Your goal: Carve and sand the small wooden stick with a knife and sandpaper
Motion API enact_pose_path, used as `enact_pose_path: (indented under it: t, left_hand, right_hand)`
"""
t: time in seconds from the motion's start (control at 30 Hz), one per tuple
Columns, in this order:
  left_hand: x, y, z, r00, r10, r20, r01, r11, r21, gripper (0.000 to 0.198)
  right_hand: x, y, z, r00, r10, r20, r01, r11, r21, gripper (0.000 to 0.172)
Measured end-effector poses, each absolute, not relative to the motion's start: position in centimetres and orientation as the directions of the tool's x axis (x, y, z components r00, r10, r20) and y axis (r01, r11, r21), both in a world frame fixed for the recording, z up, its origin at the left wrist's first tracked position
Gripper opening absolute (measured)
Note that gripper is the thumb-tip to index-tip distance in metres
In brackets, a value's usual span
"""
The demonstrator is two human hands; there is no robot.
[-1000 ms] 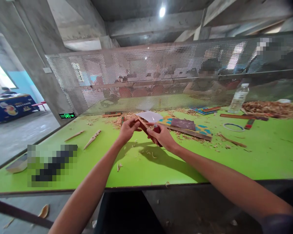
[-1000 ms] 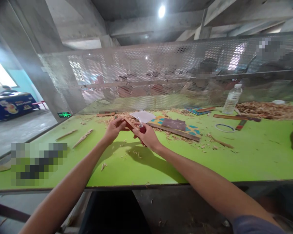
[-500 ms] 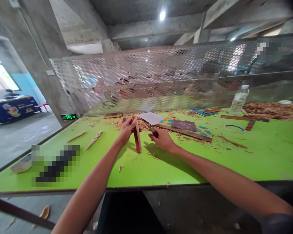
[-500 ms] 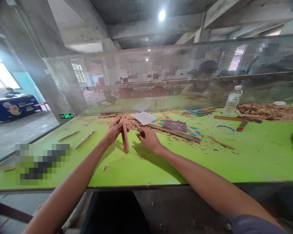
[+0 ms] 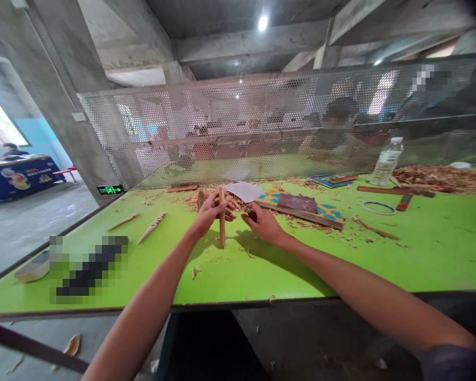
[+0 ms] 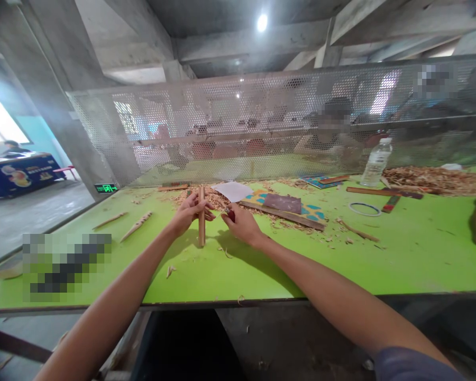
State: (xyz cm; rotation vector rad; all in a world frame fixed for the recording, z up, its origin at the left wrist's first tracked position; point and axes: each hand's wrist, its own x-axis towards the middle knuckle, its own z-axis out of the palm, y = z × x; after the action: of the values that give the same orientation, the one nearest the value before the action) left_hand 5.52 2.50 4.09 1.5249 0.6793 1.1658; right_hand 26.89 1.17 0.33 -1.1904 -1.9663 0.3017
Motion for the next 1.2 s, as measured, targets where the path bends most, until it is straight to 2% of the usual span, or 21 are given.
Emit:
enact_pose_path:
  t: [0.1, 0.2, 0.33, 0.5, 0.63, 0.8, 0.93, 1.2]
  left_hand:
    - [5.5, 2.3, 4.4, 0.376, 0.855, 0.356, -0.164, -0.317, 0.934, 0.050]
    - [5.5, 2.1, 4.8, 0.379, 0.843, 0.382, -0.116, -0.366, 0.923, 0.050]
    - [5.6, 1.8, 5.0, 0.368, 0.838, 0.401, 0.020, -0.439, 0.898, 0.053]
    - [6.1, 1.2, 5.1, 0.312, 0.836, 0.452, 0.286, -0.536, 0.794, 0.039]
    - [6.8, 0.8, 5.0, 0.271, 0.849, 0.453, 0.439, -0.528, 0.727, 0.038]
    - [7.6, 1.0, 4.0, 0.206, 0.887, 0.414, 0.449, -0.461, 0.766, 0.044]
    - [8.1, 1.0, 3.6, 0.164, 0.875, 0.456, 0.472, -0.476, 0.742, 0.043]
    - [8.7, 0.6, 3.9, 0.174, 0.875, 0.452, 0.537, -0.469, 0.701, 0.029]
  right_hand:
    - [26.9, 0.8, 0.9, -0.234, 0.792, 0.565, 0.581, 0.579, -0.571, 0.031]
    - [27.2, 0.5, 1.7, -0.230, 0.716, 0.660, 0.555, 0.653, -0.515, 0.029]
    - [27.7, 0.3, 2.5, -0.256, 0.679, 0.688, 0.543, 0.690, -0.479, 0.030]
    - [27.7, 0.4, 2.0, -0.294, 0.649, 0.702, 0.556, 0.713, -0.426, 0.035]
    - [27.2, 0.4, 1.5, -0.301, 0.609, 0.734, 0.620, 0.710, -0.335, 0.032]
    - [26.9, 0.2, 1.5, -0.355, 0.654, 0.668, 0.719, 0.647, -0.252, 0.033]
    - [26.6, 0.1, 1.5, -0.362, 0.688, 0.629, 0.793, 0.582, -0.180, 0.031]
    - [25.7, -0.1, 1.5, -0.391, 0.745, 0.541, 0.887, 0.462, 0.005, 0.036]
